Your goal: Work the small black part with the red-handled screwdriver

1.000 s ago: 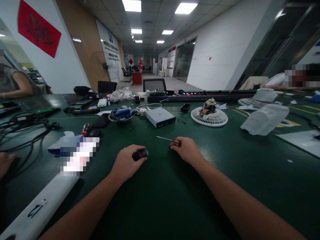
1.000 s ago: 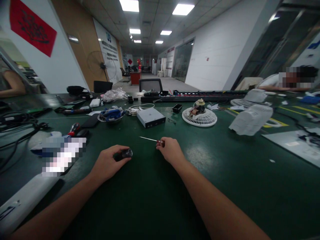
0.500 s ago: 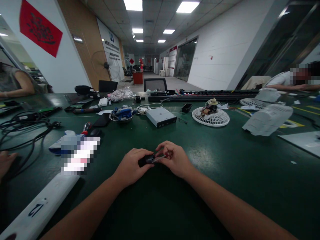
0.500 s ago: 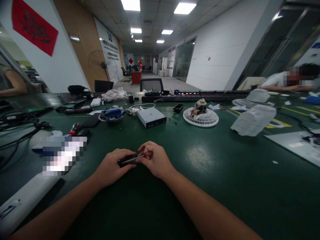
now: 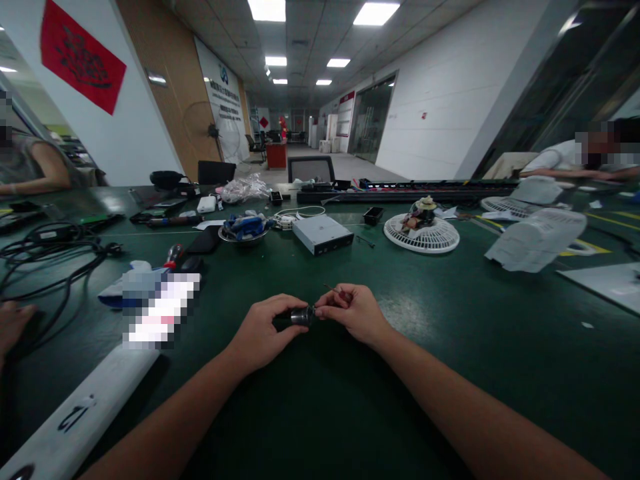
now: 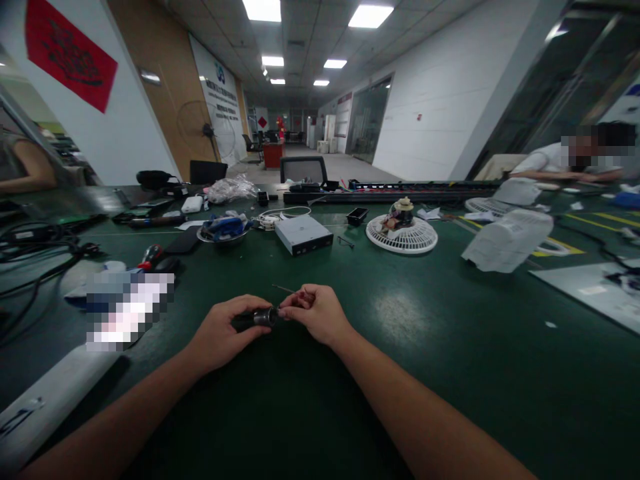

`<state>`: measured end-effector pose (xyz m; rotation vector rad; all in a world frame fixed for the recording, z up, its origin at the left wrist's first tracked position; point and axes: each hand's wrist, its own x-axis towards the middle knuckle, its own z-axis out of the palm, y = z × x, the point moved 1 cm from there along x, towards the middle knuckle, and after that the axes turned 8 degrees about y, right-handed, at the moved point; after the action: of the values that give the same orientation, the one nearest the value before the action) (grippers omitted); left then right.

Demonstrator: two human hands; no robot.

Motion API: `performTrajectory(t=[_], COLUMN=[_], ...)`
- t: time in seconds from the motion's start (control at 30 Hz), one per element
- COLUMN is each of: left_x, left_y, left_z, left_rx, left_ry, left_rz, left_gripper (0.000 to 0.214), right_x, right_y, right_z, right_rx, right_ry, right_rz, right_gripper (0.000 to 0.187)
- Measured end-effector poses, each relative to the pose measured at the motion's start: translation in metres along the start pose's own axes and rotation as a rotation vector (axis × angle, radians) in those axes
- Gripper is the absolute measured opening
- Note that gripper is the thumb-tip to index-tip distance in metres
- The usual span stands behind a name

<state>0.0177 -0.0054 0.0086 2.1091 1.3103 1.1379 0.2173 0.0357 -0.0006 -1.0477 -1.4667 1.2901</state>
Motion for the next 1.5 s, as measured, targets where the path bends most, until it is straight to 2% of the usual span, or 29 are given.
performTrajectory(t=[0.1,0.23,0.33,0.43,0.6,0.67,0.8,0.97,1.1,1.23,1.37,1.43,1.5], left_x=[-0.001,-0.002,0.0,0.0,-0.001,-0.001,-0.001,-0.001,-0.001,-0.001,-0.002,-0.003,-0.004], left_y=[-0.002,-0.004,-0.002,0.001,0.003,0.003,0.003,0.002,0.005,0.008,0.006,0.005,0.005], left_z=[0.002,0.003,0.004,0.003,0.002,0.002,0.004,0.002,0.002,0.002,0.003,0.004,0.006], left_rx=[0.001,-0.007,-0.011,-0.019,-0.067,-0.079,-0.136,-0.145,-0.154,-0.152,-0.125,-0.127,-0.149], left_ry=[-0.03,-0.058,-0.055,-0.05,-0.078,-0.088,-0.163,-0.179,-0.267,-0.313,-0.287,-0.282,-0.298], left_rz=[0.003,0.025,0.027,0.005,0.012,0.018,0.02,-0.064,-0.102,-0.06,-0.122,-0.159,-0.154], left_gripper=[0.035,0.036,0.033,0.03,0.028,0.029,0.022,0.031,0.037,0.036,0.038,0.04,0.04], right_x=[0.0,-0.001,-0.004,-0.007,-0.005,-0.004,-0.005,-0.006,-0.005,-0.005,-0.005,-0.006,-0.006], right_y=[0.004,0.009,0.007,0.003,0.0,0.0,0.0,-0.003,-0.005,-0.007,-0.009,-0.007,-0.004], right_z=[0.001,0.004,0.006,0.007,0.004,0.002,0.0,-0.004,-0.008,-0.01,-0.006,-0.002,0.0], right_rx=[-0.134,-0.302,-0.296,-0.269,-0.391,-0.41,-0.524,-0.604,-0.646,-0.707,-0.684,-0.531,-0.34], right_ry=[0.006,-0.016,-0.001,0.006,0.072,0.03,-0.102,-0.047,-0.034,-0.076,-0.008,-0.036,-0.127], right_rz=[-0.035,-0.008,-0.02,-0.056,-0.233,-0.242,-0.238,-0.346,-0.383,-0.365,-0.343,-0.233,-0.074], right_gripper=[0.026,0.021,0.017,0.016,0.028,0.029,0.019,0.014,0.014,0.013,0.014,0.014,0.019])
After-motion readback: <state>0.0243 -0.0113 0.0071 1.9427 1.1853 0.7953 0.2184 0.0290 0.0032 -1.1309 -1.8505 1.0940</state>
